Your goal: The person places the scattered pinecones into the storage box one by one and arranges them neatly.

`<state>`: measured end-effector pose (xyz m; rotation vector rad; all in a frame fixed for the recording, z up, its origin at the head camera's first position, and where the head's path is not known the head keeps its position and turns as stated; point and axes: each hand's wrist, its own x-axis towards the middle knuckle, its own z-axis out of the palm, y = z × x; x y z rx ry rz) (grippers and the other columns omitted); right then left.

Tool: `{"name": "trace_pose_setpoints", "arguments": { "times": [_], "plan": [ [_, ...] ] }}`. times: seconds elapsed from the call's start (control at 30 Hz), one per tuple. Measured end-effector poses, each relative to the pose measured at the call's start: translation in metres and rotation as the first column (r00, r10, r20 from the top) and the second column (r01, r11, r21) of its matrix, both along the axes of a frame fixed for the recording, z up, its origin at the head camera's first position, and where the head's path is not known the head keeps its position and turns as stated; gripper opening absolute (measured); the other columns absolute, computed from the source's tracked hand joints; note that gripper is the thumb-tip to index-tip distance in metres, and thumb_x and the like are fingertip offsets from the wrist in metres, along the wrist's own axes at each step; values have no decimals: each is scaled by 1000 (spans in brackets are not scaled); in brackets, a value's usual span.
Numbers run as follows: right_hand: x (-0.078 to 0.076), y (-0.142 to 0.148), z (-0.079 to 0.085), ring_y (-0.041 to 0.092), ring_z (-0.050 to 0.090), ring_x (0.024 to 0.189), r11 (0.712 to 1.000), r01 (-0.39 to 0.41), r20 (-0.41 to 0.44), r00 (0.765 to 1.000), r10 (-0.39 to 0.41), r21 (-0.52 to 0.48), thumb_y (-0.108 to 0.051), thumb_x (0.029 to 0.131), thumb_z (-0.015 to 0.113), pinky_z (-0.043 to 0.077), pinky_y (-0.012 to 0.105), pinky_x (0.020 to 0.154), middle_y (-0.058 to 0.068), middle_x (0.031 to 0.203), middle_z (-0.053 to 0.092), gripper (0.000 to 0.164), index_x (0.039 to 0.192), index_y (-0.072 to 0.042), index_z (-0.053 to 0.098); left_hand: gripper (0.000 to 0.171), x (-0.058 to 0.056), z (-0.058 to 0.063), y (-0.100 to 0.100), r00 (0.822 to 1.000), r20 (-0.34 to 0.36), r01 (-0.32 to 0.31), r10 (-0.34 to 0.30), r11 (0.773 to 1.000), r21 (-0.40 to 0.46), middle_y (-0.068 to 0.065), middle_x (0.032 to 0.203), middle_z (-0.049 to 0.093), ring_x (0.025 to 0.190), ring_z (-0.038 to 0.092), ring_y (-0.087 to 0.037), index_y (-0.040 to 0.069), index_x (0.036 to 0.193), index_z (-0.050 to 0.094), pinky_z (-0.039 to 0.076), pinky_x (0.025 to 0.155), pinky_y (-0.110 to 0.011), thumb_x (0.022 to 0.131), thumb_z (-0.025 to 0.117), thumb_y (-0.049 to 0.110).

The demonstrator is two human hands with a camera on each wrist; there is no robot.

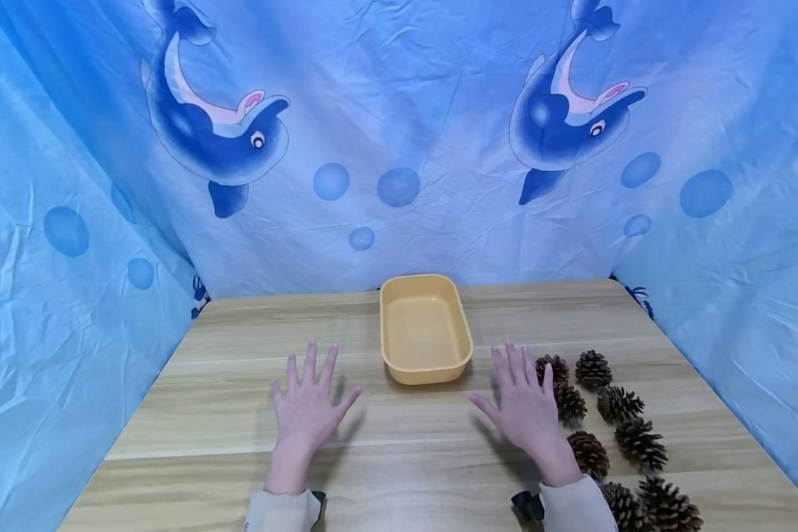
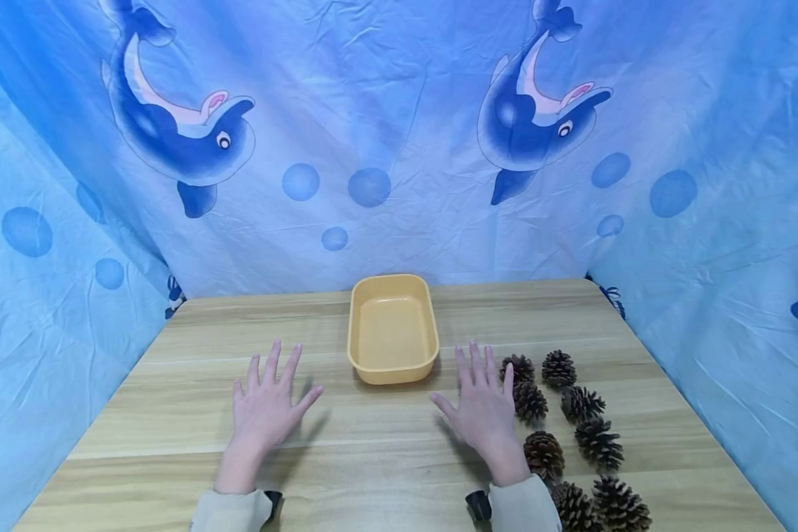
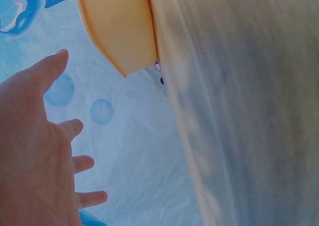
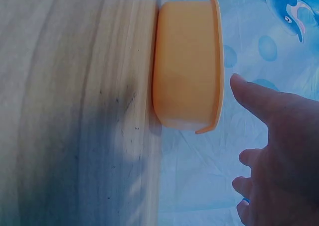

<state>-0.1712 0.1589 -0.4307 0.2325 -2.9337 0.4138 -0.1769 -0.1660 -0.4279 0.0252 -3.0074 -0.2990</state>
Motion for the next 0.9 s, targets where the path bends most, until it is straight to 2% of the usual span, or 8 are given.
{"name": "trace_pose_setpoints", "arguments": {
  "times": [0.5,0.6,0.77,0.9],
  "plan": [
    [3,-5,0,45,6,148,1000,10,-15,1000,-10,-7,-55,90,58,5,72,116,19,162,9,88,155,-9,18,82,1,3,2,999,-16,27,-28,999,-26,-8,165,3,148,7,-47,31,155,19,6,110,-79,88,48,69],
    [3,-5,0,45,6,148,1000,10,-9,1000,-10,-9,-55,91,58,5,72,116,20,162,8,88,155,-9,18,82,-2,7,0,999,-15,49,-49,998,-25,-9,165,7,147,9,-48,29,155,22,10,109,-79,88,49,68],
    [5,-5,1,45,5,148,1000,7,-10,1000,-7,-20,-51,92,57,5,72,116,20,162,9,85,155,-8,19,80,-19,22,-7,993,12,120,-121,992,48,-13,163,17,145,16,-49,25,155,22,21,109,-77,91,49,63],
    [7,-5,1,46,7,148,1000,9,-15,1000,-9,-28,-47,93,58,7,72,116,21,161,11,83,154,-8,20,76,-43,32,-12,975,44,211,-220,965,154,-15,161,23,142,24,-49,19,156,19,28,109,-72,95,47,56]
  ]
}}
